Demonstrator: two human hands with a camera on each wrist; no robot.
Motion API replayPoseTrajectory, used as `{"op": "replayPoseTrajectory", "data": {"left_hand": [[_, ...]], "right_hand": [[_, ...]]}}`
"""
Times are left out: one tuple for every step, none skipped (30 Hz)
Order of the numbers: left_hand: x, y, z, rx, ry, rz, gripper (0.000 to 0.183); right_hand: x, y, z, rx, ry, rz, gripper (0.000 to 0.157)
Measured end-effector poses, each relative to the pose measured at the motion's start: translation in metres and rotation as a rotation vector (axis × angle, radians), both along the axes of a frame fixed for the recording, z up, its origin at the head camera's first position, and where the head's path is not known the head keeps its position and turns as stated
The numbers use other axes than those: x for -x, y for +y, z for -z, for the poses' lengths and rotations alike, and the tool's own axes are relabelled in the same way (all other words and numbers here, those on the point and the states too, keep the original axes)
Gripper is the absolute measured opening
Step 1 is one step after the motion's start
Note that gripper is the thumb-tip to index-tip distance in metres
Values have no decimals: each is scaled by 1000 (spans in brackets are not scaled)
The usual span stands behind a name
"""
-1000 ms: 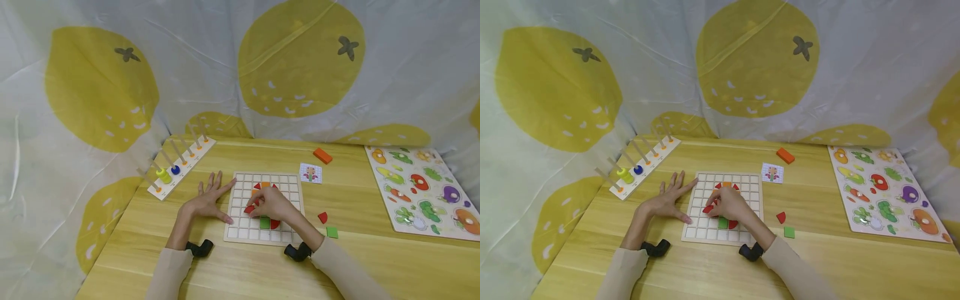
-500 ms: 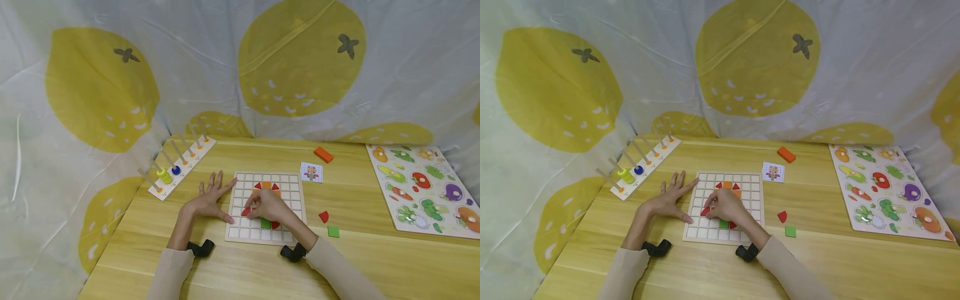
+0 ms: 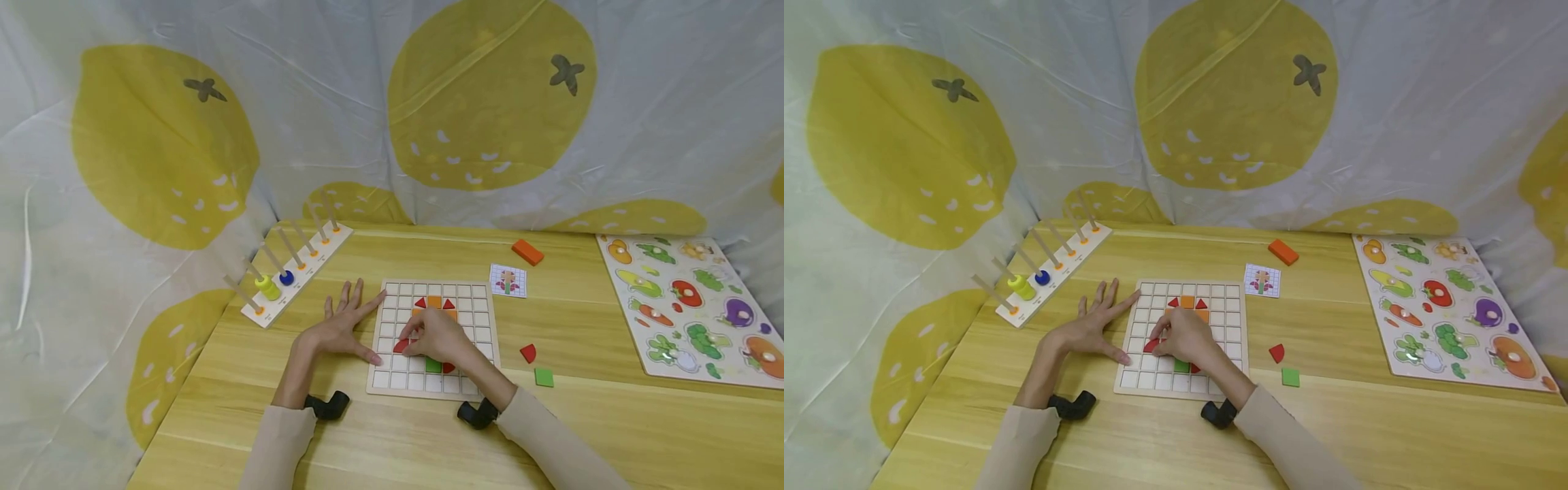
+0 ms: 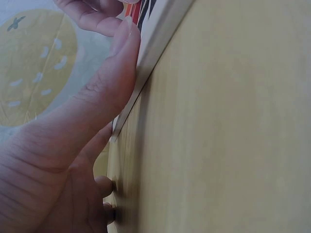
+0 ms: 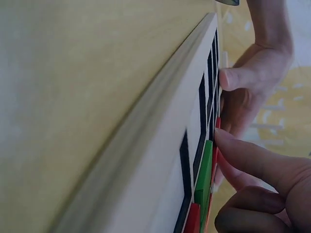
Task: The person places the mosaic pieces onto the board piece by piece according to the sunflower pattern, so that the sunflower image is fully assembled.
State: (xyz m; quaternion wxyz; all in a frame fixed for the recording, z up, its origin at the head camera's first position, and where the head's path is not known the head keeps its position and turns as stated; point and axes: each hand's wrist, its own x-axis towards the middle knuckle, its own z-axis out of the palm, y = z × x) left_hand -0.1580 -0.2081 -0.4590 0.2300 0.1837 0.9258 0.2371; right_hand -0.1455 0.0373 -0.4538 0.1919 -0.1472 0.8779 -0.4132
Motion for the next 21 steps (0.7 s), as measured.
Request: {"op": "replayPoseTrajectory", "data": {"left_hand": [[0,0,0,2,-1,1,125],[0,0,0,0,-3,1,125],[0,0,0,0,-4,0,125],[0,0,0,-1,-3,2,125],[0,0,0,-1,-5,2,125],[1,0,0,-2,-6,3,126],[1,0,0,2,-7,3,126],[1,0,0,0,-8,3,126],[1,0,0,1,-8,3,127],[1,0,0,-2,-8,4,127],[1,0,0,-3,-9,4,127],[1,0,0,-10,-7,5,127],[1,0,0,-7,-8,5,127],[1,0,0,-9,-7,7,127],[1,1,0,-16,-6,6,127],[0,1,-1,-17,-6,6,127],[0,1,-1,-16,-8,5,127],[0,1,-1,-16,-8,5,127],[0,1,-1,-13,-9,4,126],[0,1,-1,-14,-7,4,126],[-1,0,-1,-17,-6,4,126]], "right_hand": [[0,1,0,6,-4,-2,16],[0,2,1,19,-9,-4,16],[0,4,1,33,-19,-5,17],[1,7,1,49,-24,-7,17],[1,10,1,69,-26,-8,18],[2,13,1,87,-31,-7,19],[3,18,1,105,-28,-4,20],[4,24,1,124,-29,-3,20],[4,31,-1,137,-25,-2,21],[5,38,-2,147,-17,-3,21],[5,47,-3,150,-11,-1,20],[5,57,-4,151,-6,2,20],[5,67,-5,149,-1,7,20],[5,79,-7,146,2,11,20],[4,91,-9,139,7,20,20],[4,103,-10,132,9,26,20],[3,116,-11,124,10,31,21],[3,128,-12,119,6,33,22],[2,141,-13,113,-4,34,23],[1,153,-13,109,-9,28,24],[0,164,-14,109,-20,20,25]]}}
